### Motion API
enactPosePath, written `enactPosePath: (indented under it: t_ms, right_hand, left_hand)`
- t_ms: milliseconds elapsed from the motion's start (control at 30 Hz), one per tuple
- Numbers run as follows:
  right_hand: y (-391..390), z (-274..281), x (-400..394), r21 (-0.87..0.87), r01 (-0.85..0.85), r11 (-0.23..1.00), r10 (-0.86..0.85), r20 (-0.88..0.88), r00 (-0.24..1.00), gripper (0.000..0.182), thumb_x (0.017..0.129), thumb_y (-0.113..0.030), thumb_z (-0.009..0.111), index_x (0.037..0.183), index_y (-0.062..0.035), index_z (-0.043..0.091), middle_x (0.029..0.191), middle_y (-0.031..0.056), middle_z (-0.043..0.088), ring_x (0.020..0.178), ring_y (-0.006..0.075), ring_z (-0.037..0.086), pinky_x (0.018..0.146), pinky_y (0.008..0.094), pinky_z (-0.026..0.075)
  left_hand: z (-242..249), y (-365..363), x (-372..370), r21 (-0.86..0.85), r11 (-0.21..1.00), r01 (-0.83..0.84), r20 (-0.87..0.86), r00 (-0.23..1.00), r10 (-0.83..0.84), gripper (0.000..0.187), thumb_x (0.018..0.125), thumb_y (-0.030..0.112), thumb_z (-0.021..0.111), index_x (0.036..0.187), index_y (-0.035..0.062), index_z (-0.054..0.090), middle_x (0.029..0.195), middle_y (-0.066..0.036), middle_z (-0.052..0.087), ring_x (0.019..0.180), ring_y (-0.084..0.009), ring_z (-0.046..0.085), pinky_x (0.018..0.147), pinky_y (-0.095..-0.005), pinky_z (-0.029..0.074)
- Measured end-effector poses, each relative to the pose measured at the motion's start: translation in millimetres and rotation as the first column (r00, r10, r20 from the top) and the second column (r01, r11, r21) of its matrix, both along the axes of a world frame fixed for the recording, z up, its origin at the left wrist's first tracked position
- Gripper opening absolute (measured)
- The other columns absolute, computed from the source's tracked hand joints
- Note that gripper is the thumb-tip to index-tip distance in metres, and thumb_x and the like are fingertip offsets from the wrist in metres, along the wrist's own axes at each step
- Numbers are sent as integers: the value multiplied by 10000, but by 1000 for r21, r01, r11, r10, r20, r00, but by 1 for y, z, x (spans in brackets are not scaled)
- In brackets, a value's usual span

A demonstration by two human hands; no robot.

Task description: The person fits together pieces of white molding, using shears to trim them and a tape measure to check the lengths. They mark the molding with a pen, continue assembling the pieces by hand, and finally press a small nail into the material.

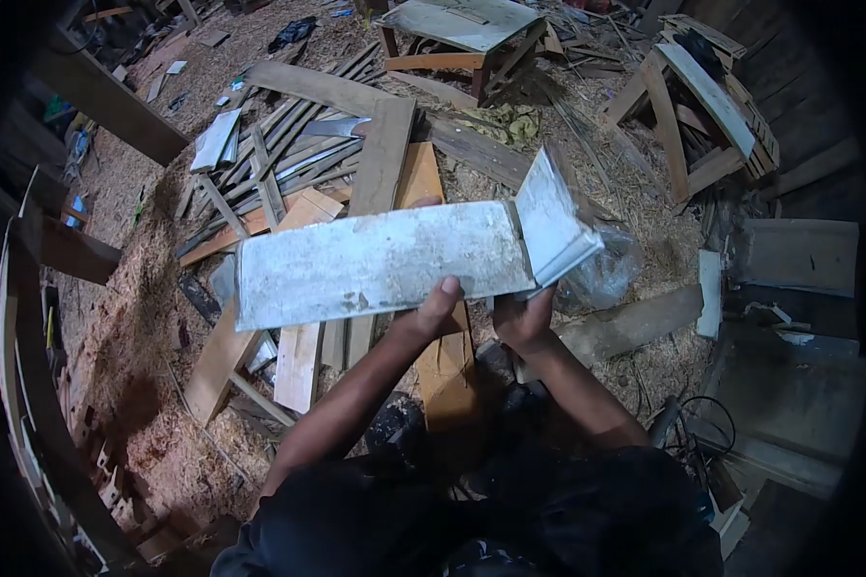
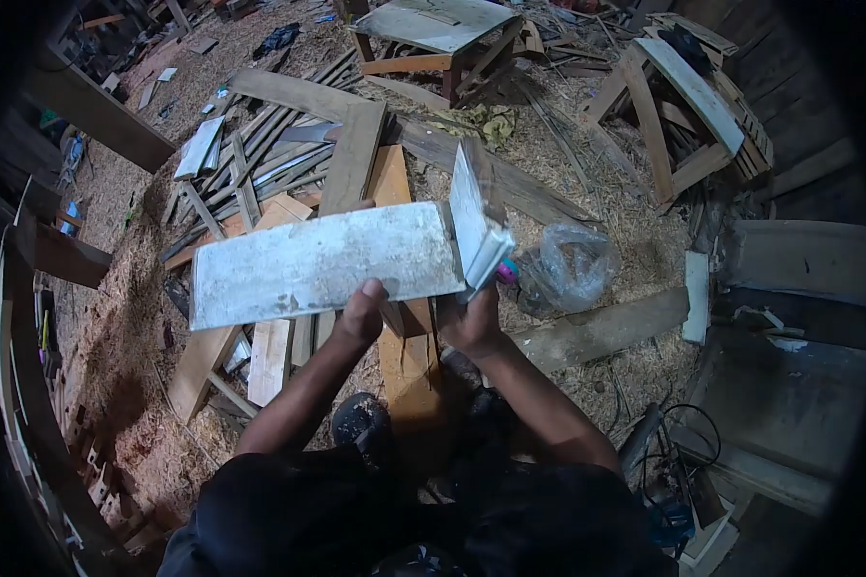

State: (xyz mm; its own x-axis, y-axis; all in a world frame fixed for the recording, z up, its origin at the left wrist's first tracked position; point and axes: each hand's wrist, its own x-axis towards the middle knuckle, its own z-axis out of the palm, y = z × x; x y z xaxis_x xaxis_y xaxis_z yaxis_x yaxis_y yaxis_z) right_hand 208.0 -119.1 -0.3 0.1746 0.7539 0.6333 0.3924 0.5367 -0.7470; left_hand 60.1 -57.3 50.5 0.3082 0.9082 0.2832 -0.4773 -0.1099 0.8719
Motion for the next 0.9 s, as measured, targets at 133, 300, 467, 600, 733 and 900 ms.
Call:
enactPosePath:
  t_ms: [133, 300, 467, 600, 733, 900]
  right_hand:
    - [14, 9, -9, -5, 103, 995, -103, -99, 990, 406, 906, -56, 557, 1278, 54, 435, 1190, 165, 543, 1094, 292, 553, 962, 397, 413]
    - [-3, 4, -14, -111, 30, 993, -56, -248, 967, 417, 928, -149, 567, 1260, 43, 402, 1180, 144, 531, 1086, 256, 546, 958, 395, 414]
    - [-30, -13, -5, -246, -18, 969, -44, -244, 969, 724, 892, -395, 680, 1325, 31, 286, 1265, 146, 486, 1155, 239, 512, 1013, 398, 387]
    - [-21, -19, 0, -148, 32, 988, -58, -170, 984, 723, 889, -390, 683, 1322, 32, 287, 1257, 145, 493, 1143, 239, 517, 1012, 407, 388]
    - [-7, -19, 4, -81, -14, 997, -1, -177, 984, 573, 891, -298, 637, 1273, 30, 362, 1213, 139, 524, 1109, 248, 535, 986, 408, 399]
    - [3, -15, 1, -63, 27, 998, -32, -66, 997, 449, 902, -240, 594, 1230, 23, 436, 1183, 142, 545, 1090, 273, 546, 970, 410, 402]
  left_hand:
    - [-2, 16, 1, 28, 999, 35, -130, 991, -31, 988, 736, 416, 716, 1468, 5, 193, 1270, -159, 465, 1185, -272, 482, 1020, -415, 400]
    - [-6, 1, -11, -31, 988, 154, -260, 953, -157, 976, 666, 425, 845, 1409, 21, 357, 1319, -146, 492, 1225, -251, 470, 1044, -408, 390]
    - [-3, -16, -15, -139, 967, 214, -361, 898, -250, 868, 661, 357, 884, 1342, 41, 448, 1234, -102, 538, 1158, -231, 518, 977, -388, 447]
    - [-7, -3, -12, 25, 976, 216, -376, 907, -191, 897, 632, 386, 899, 1333, 46, 453, 1208, -101, 547, 1135, -240, 528, 961, -386, 454]
    - [3, 12, -5, 168, 974, 155, -276, 955, -104, 1002, 585, 426, 922, 1330, 44, 370, 1136, -89, 520, 1082, -224, 523, 933, -384, 456]
    - [-4, 5, -17, -165, 964, 208, -387, 885, -257, 856, 626, 415, 886, 1295, 32, 513, 1223, -141, 563, 1169, -274, 524, 990, -406, 437]
